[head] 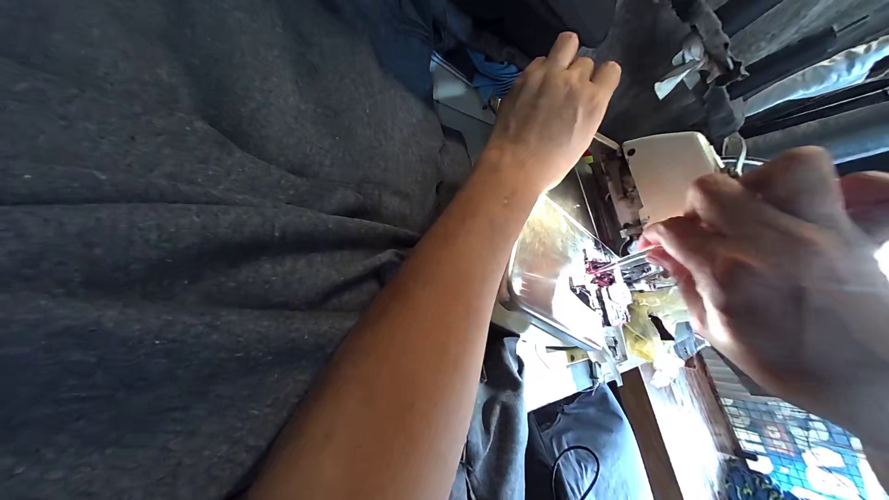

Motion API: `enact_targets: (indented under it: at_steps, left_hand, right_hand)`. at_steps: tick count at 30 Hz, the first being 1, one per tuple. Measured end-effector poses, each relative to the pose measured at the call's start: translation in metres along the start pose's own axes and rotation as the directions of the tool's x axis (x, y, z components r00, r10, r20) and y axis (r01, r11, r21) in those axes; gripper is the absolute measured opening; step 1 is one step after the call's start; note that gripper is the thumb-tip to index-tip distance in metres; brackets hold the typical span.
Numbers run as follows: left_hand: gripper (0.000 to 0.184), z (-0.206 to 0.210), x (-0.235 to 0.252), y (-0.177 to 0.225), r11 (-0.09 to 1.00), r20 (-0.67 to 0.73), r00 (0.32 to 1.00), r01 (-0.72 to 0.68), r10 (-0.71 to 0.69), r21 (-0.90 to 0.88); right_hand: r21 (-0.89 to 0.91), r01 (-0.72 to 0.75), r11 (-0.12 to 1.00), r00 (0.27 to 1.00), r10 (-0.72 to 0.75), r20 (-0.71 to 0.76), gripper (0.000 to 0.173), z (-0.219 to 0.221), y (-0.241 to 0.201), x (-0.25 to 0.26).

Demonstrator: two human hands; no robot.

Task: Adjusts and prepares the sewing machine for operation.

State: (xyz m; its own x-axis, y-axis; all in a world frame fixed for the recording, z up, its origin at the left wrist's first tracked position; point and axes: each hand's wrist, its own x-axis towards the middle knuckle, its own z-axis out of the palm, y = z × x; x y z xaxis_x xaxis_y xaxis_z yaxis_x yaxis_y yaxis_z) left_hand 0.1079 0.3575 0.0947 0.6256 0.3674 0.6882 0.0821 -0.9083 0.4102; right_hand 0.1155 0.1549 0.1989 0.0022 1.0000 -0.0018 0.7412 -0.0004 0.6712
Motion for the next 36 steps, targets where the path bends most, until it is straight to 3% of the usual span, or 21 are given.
enact_targets:
  at_steps: [4, 10, 15, 22, 31, 36]
  left_hand:
    - [0.019, -0.003, 0.0, 0.001, 1.0, 0.024, 1.0, 0.005, -0.004, -0.021]
    - [0.018, 0.005, 0.0, -0.002, 0.999, -0.071, 0.997, -0.027, 0.026, -0.019]
    - [0.016, 0.007, -0.002, -0.003, 0.999, -0.093, 0.995, -0.046, 0.044, -0.022]
    - [0.012, 0.01, -0.002, -0.007, 0.997, -0.122, 0.991, -0.067, 0.063, -0.027]
    - [0.011, 0.009, -0.004, -0.006, 0.998, -0.119, 0.991, -0.062, 0.062, 0.004]
    - [0.012, 0.009, -0.004, -0.007, 0.997, -0.122, 0.99, -0.073, 0.074, 0.014]
  right_hand:
    - [-0.017, -0.024, 1.0, 1.0, 0.024, 0.01, 0.024, -0.008, 0.005, -0.001]
    - [-0.068, 0.037, 0.997, 0.997, -0.032, 0.074, 0.014, -0.006, 0.004, 0.002]
    - [0.011, 0.035, 0.999, 0.984, -0.037, 0.175, 0.014, 0.006, 0.002, 0.009]
    - [0.06, -0.082, 0.995, 0.995, 0.084, -0.045, 0.024, 0.004, 0.006, -0.003]
    - [0.042, -0.118, 0.992, 0.993, 0.119, -0.013, 0.014, 0.021, 0.001, -0.016]
    - [0.137, -0.144, 0.98, 0.977, 0.163, -0.139, 0.02, 0.024, 0.003, -0.022]
